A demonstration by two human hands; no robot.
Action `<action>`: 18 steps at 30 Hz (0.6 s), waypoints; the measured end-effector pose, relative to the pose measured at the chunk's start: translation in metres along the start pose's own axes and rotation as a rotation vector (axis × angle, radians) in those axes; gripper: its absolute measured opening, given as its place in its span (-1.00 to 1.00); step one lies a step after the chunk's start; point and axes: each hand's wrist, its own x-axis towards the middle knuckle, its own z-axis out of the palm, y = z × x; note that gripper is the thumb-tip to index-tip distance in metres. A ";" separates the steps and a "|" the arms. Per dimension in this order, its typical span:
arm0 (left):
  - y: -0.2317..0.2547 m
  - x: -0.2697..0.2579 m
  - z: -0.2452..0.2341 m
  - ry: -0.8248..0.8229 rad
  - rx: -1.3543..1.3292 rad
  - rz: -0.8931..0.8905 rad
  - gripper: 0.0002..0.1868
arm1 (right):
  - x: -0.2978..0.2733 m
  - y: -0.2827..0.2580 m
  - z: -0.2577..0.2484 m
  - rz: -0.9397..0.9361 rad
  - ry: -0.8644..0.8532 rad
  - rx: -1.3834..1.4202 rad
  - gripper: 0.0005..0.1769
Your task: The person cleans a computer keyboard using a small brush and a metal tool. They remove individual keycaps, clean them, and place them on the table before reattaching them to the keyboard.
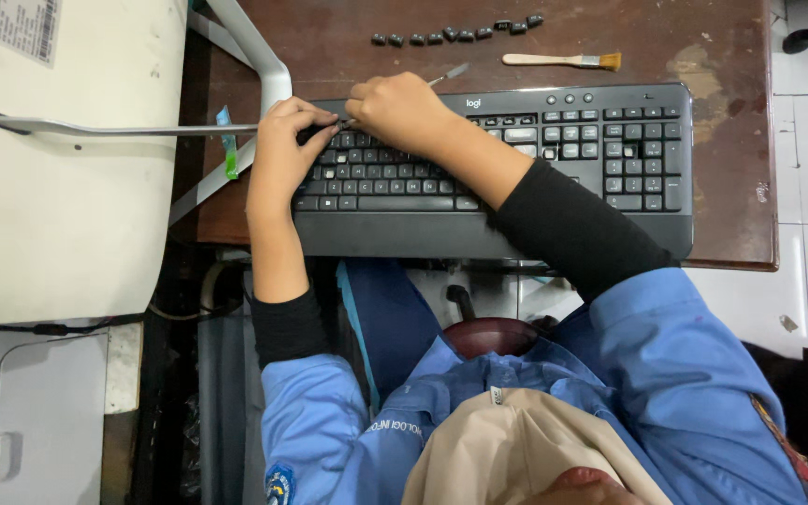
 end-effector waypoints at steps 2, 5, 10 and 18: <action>0.000 0.002 -0.001 -0.038 0.034 -0.046 -0.88 | -0.003 -0.003 0.006 -0.007 -0.046 -0.015 -0.90; -0.008 0.005 -0.001 -0.078 0.067 -0.038 -0.88 | -0.004 -0.005 0.003 -0.002 -0.039 -0.018 -0.86; -0.002 0.006 -0.006 -0.065 0.041 -0.050 -0.91 | -0.001 -0.004 0.001 0.071 -0.123 0.101 -0.81; 0.017 0.011 -0.006 0.040 -0.034 -0.055 -0.92 | 0.005 0.016 -0.044 0.201 -0.147 0.192 -0.73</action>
